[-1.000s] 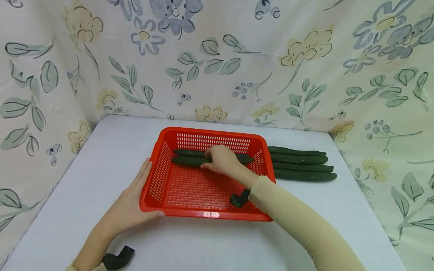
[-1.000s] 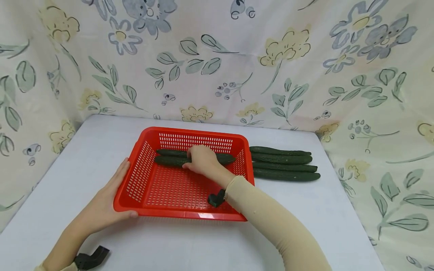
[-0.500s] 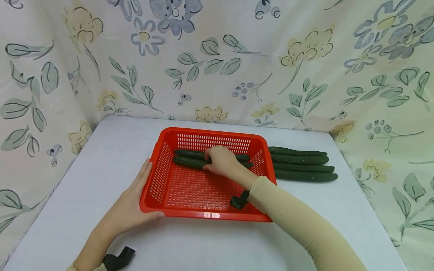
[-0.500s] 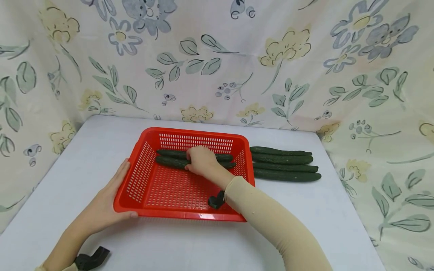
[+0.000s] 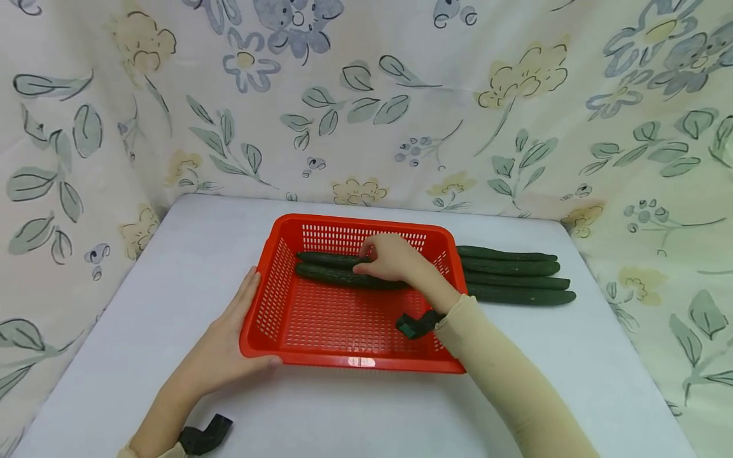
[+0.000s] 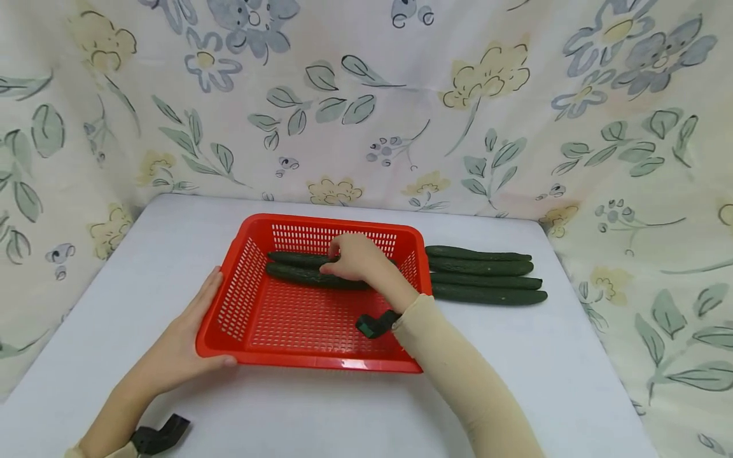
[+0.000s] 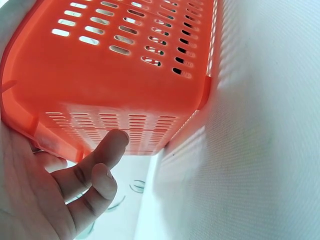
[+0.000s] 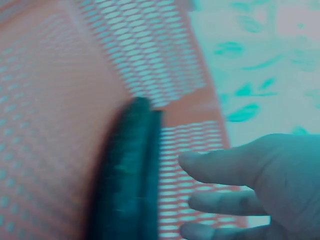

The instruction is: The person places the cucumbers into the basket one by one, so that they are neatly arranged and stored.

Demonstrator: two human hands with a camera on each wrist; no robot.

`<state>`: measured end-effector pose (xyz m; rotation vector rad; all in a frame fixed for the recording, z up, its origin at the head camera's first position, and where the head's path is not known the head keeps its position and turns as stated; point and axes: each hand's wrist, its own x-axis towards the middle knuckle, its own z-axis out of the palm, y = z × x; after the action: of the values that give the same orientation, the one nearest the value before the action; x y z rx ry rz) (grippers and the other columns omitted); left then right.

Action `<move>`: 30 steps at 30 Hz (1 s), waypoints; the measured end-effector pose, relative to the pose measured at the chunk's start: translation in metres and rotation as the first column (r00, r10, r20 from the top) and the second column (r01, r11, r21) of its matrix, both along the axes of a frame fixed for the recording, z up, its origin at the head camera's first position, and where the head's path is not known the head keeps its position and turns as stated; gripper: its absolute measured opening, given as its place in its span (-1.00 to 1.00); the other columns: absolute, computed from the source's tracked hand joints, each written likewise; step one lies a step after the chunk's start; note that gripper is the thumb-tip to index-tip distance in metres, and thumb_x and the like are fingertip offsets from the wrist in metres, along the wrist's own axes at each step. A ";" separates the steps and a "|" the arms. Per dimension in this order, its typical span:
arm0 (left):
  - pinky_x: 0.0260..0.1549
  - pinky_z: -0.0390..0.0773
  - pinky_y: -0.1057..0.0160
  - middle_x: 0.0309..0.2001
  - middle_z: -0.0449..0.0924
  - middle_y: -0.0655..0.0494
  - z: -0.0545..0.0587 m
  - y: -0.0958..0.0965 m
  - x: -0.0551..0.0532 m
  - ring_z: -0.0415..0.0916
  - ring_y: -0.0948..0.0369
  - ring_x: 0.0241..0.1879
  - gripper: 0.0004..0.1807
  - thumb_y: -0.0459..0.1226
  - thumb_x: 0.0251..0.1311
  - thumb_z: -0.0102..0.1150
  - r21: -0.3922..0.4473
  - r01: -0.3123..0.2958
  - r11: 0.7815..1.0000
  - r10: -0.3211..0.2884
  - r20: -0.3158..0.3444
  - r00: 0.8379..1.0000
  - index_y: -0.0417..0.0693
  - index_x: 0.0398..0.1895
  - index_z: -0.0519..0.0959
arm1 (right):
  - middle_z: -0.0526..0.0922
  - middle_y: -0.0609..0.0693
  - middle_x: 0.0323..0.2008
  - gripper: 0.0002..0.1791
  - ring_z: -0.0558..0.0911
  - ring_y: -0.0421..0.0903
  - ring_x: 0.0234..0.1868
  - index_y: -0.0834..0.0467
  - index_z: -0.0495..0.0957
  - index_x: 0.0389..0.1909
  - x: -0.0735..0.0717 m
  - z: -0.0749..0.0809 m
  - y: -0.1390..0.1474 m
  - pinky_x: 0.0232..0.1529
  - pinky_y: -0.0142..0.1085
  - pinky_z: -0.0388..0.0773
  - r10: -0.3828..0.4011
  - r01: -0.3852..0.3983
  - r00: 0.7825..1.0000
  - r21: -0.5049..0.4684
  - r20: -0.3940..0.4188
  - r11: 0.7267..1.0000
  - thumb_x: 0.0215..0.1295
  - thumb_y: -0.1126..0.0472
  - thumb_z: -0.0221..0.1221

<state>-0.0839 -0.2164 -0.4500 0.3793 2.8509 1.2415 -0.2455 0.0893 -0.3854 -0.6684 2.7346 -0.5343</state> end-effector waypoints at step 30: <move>0.10 0.63 -0.36 0.76 -0.33 0.20 0.000 0.001 0.000 0.19 -0.28 0.55 0.56 0.18 -0.13 0.68 -0.002 0.003 1.000 -0.003 -0.018 1.000 0.25 0.77 -0.29 | 0.69 0.11 0.06 -0.40 0.64 0.09 0.01 0.11 0.47 0.39 0.034 0.032 0.147 -0.36 -0.16 0.67 -0.202 0.205 0.978 -0.346 0.046 0.915 0.48 -0.06 0.31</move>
<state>-0.0836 -0.2152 -0.4500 0.3964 2.8655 1.2415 -0.2116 0.2361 -0.3530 -0.4530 2.7406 -1.0892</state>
